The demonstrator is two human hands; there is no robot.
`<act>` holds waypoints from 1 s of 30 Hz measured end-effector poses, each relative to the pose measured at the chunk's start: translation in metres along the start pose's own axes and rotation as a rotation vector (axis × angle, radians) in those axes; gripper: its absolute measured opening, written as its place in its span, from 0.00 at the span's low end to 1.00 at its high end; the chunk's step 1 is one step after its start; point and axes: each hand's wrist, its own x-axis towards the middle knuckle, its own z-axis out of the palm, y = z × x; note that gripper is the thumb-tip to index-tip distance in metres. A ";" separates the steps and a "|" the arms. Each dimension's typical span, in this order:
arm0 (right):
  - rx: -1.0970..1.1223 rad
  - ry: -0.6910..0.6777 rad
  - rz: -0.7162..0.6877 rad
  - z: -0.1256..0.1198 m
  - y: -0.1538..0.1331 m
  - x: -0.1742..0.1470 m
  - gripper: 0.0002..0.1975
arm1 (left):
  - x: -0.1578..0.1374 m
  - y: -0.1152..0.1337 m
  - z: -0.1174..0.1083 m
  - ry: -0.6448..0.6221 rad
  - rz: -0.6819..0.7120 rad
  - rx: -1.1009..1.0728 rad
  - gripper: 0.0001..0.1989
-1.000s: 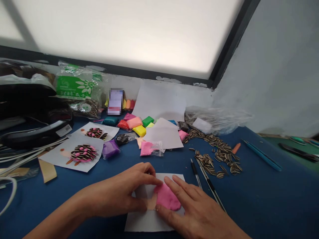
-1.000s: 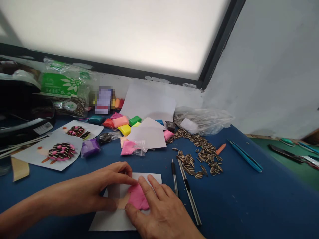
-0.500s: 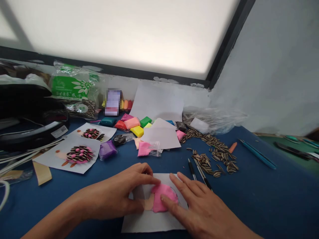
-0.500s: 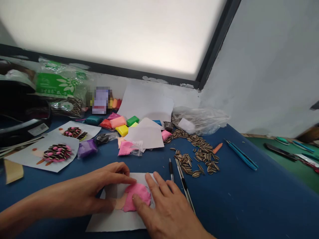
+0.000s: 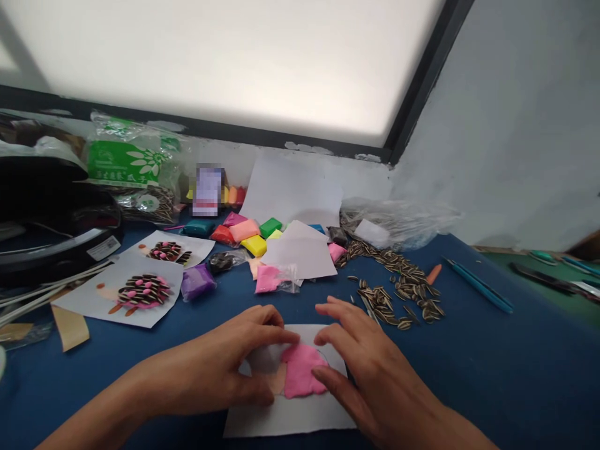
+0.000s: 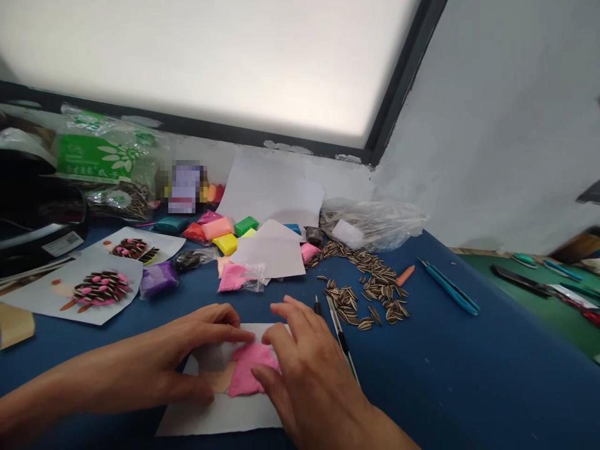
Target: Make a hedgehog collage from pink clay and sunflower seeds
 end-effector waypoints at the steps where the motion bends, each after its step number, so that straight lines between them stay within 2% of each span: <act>1: 0.018 -0.034 0.050 0.000 0.000 0.003 0.12 | 0.000 0.000 0.001 0.007 -0.019 -0.008 0.33; 5: 0.015 -0.192 0.159 0.006 -0.002 0.011 0.37 | 0.003 0.000 0.008 0.041 -0.017 0.017 0.36; 7: 0.017 -0.251 0.182 0.010 -0.004 0.013 0.44 | 0.004 -0.001 0.009 0.052 0.014 0.040 0.37; 14: 0.010 -0.391 0.235 0.014 -0.010 0.018 0.46 | 0.006 0.002 0.008 0.036 0.012 0.055 0.36; 21: 0.073 -0.435 0.278 0.008 -0.010 0.022 0.48 | 0.007 0.005 0.007 0.045 0.023 0.050 0.36; 25: 0.061 -0.412 0.265 0.008 -0.013 0.022 0.51 | 0.006 0.007 0.006 0.035 0.021 0.064 0.36; 30: 0.010 -0.352 0.190 0.014 -0.016 0.021 0.49 | 0.006 0.010 0.006 0.023 0.014 0.063 0.36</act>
